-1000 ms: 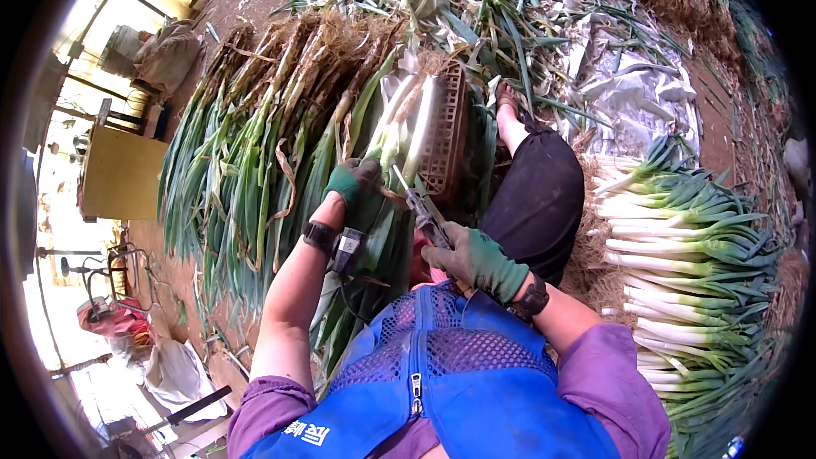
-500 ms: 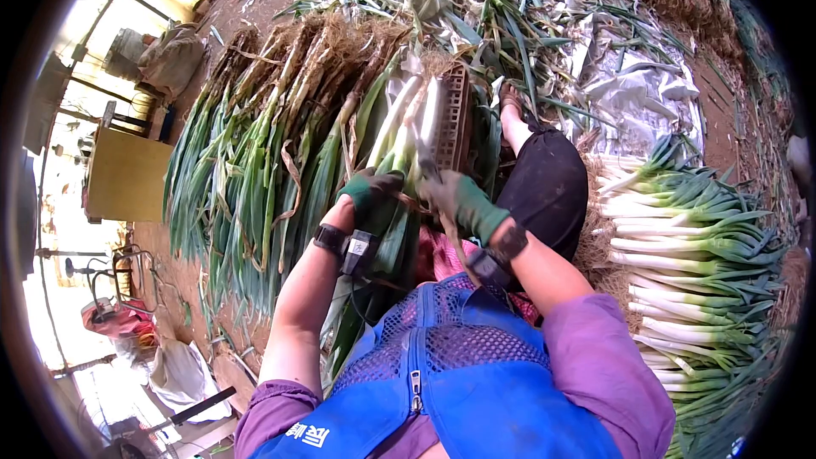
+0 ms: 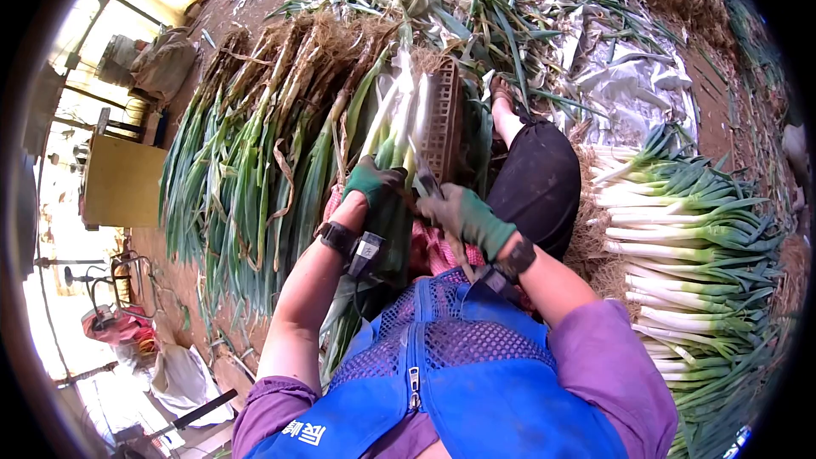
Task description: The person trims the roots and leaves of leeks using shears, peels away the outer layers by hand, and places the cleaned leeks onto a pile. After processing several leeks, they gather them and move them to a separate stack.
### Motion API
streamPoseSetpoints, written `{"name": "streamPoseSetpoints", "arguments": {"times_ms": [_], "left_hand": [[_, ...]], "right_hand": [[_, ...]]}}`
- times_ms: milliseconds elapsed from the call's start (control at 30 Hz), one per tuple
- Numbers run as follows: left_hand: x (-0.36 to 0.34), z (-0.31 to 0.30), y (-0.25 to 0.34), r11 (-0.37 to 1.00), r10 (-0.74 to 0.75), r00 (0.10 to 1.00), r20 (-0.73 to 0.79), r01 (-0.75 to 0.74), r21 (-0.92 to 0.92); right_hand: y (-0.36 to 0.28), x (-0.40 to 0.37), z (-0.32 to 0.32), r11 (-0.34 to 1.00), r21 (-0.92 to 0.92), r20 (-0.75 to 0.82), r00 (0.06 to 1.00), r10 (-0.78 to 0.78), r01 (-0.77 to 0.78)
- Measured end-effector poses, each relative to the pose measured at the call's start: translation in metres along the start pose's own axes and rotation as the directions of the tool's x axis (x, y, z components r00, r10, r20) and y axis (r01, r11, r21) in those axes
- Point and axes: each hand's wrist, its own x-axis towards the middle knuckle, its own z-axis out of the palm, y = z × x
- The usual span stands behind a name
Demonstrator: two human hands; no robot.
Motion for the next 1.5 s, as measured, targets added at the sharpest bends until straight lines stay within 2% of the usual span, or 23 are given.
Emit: {"name": "streamPoseSetpoints", "arguments": {"times_ms": [100,233,267,367,433,500,533,667,733,867,933,967,1000,1100,1167,1200,1233,1300,1367,1400,1433,1467,1500], "left_hand": [[0.010,0.013,-0.022,0.995,0.082,0.996,-0.037,-0.084,-0.049],[0.008,0.013,-0.028,0.986,0.084,0.996,0.002,-0.084,0.143],[0.006,0.014,-0.023,0.972,0.004,0.999,0.045,-0.014,0.234],[0.007,0.019,-0.025,0.948,-0.058,0.996,0.066,0.034,0.317],[-0.001,0.014,-0.015,0.970,-0.078,0.993,0.092,0.055,0.235],[0.003,0.013,-0.025,0.983,-0.027,0.997,0.078,0.012,0.181],[0.003,0.013,-0.029,0.988,-0.002,0.997,0.072,-0.009,0.153],[-0.006,0.007,-0.025,0.999,0.035,0.999,0.024,-0.036,0.030],[0.027,0.008,-0.070,0.996,0.088,0.996,0.008,-0.088,-0.015],[0.087,0.004,-0.153,0.942,0.170,0.976,-0.132,-0.201,-0.269],[0.088,-0.005,-0.145,0.899,0.062,0.931,-0.359,-0.208,-0.385],[0.066,-0.017,-0.108,0.878,-0.098,0.908,-0.408,-0.114,-0.464],[0.052,-0.028,-0.086,0.920,-0.024,0.857,-0.514,-0.182,-0.346],[0.062,-0.054,-0.086,0.959,0.159,0.730,-0.664,-0.274,-0.070],[0.058,-0.075,-0.081,0.935,0.120,0.911,-0.395,-0.237,-0.264],[0.042,-0.082,-0.063,0.930,0.148,0.976,-0.157,-0.191,-0.315],[0.031,-0.090,-0.052,0.984,0.062,0.997,0.043,-0.054,-0.168],[0.016,-0.109,-0.011,0.975,-0.097,0.922,0.374,0.012,0.222],[0.032,-0.117,0.017,0.808,0.064,0.925,0.373,-0.268,0.525],[0.047,-0.127,0.037,0.678,0.264,0.931,0.252,-0.365,0.638],[0.063,-0.140,0.060,0.570,0.508,0.858,0.079,-0.404,0.715],[0.078,-0.157,0.087,0.539,0.698,0.708,-0.105,-0.423,0.729],[0.089,-0.176,0.112,0.561,0.783,0.572,-0.247,-0.476,0.677]], "right_hand": [[-0.009,0.031,-0.004,0.995,0.099,-0.081,0.996,0.030,-0.022],[-0.005,0.050,-0.006,0.959,-0.080,-0.183,0.941,-0.283,0.273],[-0.002,0.056,-0.011,0.990,-0.038,-0.048,0.989,-0.137,0.135],[-0.001,0.101,-0.029,0.999,-0.022,0.057,0.997,0.049,-0.048],[0.043,0.161,-0.034,0.894,-0.288,0.109,0.939,-0.326,0.344],[0.022,0.157,-0.038,0.907,-0.209,0.110,0.930,-0.351,0.367],[0.013,0.159,-0.045,0.951,-0.235,0.093,0.978,-0.184,0.202],[-0.004,0.155,-0.041,0.909,-0.416,-0.009,1.000,-0.026,0.020],[-0.018,0.113,-0.042,0.968,-0.231,0.067,0.991,0.112,-0.094],[0.006,0.037,-0.016,0.991,-0.026,0.296,0.948,-0.117,0.130],[-0.030,-0.019,-0.011,0.999,-0.028,0.336,0.941,0.041,-0.034],[-0.035,-0.031,-0.011,0.995,-0.062,0.305,0.948,0.091,-0.076],[-0.031,-0.033,-0.011,0.979,0.093,0.292,0.945,0.150,-0.184],[-0.007,-0.034,-0.013,0.953,0.279,0.170,0.983,0.069,-0.115],[-0.009,-0.044,-0.019,0.962,0.247,0.201,0.977,0.067,-0.116],[-0.010,-0.050,-0.021,0.963,0.237,0.220,0.973,0.074,-0.127],[-0.009,-0.054,-0.023,0.965,0.226,0.240,0.968,0.078,-0.134],[-0.002,-0.058,-0.024,0.943,0.267,0.263,0.956,0.129,-0.200],[0.004,-0.061,-0.023,0.913,0.328,0.261,0.952,0.158,-0.242],[0.004,-0.061,-0.024,0.913,0.327,0.253,0.953,0.164,-0.244],[0.008,-0.057,-0.025,0.902,0.353,0.249,0.954,0.167,-0.250],[0.017,-0.053,-0.025,0.887,0.379,0.246,0.953,0.176,-0.262],[0.022,-0.051,-0.024,0.870,0.406,0.246,0.951,0.190,-0.279]]}}
